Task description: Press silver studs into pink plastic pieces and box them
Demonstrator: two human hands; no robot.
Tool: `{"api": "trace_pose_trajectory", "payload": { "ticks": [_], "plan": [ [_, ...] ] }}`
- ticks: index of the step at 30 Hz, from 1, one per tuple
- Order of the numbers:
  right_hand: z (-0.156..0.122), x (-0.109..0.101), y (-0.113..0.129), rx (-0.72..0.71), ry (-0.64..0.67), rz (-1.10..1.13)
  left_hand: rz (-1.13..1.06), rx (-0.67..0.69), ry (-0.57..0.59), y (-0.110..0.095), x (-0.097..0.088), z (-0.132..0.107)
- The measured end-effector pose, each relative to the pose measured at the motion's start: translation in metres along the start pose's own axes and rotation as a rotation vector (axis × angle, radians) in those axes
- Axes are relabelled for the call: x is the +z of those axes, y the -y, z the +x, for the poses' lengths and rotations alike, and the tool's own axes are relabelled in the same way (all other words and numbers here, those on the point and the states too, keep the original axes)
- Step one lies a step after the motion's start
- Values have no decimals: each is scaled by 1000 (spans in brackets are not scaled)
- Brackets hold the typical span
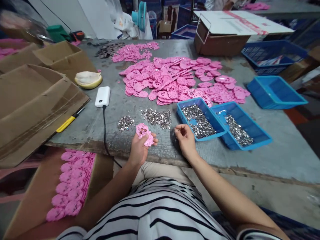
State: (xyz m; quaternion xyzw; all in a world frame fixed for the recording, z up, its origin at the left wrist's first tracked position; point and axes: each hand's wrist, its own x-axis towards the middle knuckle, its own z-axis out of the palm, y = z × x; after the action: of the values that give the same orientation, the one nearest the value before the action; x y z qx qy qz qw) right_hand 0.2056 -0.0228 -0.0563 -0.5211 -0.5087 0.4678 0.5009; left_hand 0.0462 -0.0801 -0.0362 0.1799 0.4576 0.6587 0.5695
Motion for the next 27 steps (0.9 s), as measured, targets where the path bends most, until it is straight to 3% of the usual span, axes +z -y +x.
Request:
{"api": "trace_pose_trajectory", "payload": {
  "ticks": [3, 6, 9, 12, 17, 20, 22, 24, 27],
  "plan": [
    [5, -10, -3, -41, -15, -73, 35, -3, 60, 4, -3, 2],
    [11, -13, -2, -135, 54, -308, 61, -7, 99, 3, -7, 2],
    [15, -6, 5, -258, 190, -686, 104, -3, 85, 2, -9, 1],
    [18, 6, 16, -288, 261, -1001, 131, -15, 67, 1, -8, 0],
    [19, 15, 25, -292, 299, -1238, 156, -23, 52, 1, -7, 0],
    [19, 9, 22, -297, 302, -1189, 159, -26, 53, 1, -8, -1],
    [21, 6, 18, -277, 268, -1034, 166, -32, 62, 0, -8, -1],
    [23, 4, 16, -194, 243, -756, 175, -39, 71, -1, -8, -1],
    [23, 8, 19, 65, 286, -203, 183, -49, 73, -2, -7, -1]
  ]
}}
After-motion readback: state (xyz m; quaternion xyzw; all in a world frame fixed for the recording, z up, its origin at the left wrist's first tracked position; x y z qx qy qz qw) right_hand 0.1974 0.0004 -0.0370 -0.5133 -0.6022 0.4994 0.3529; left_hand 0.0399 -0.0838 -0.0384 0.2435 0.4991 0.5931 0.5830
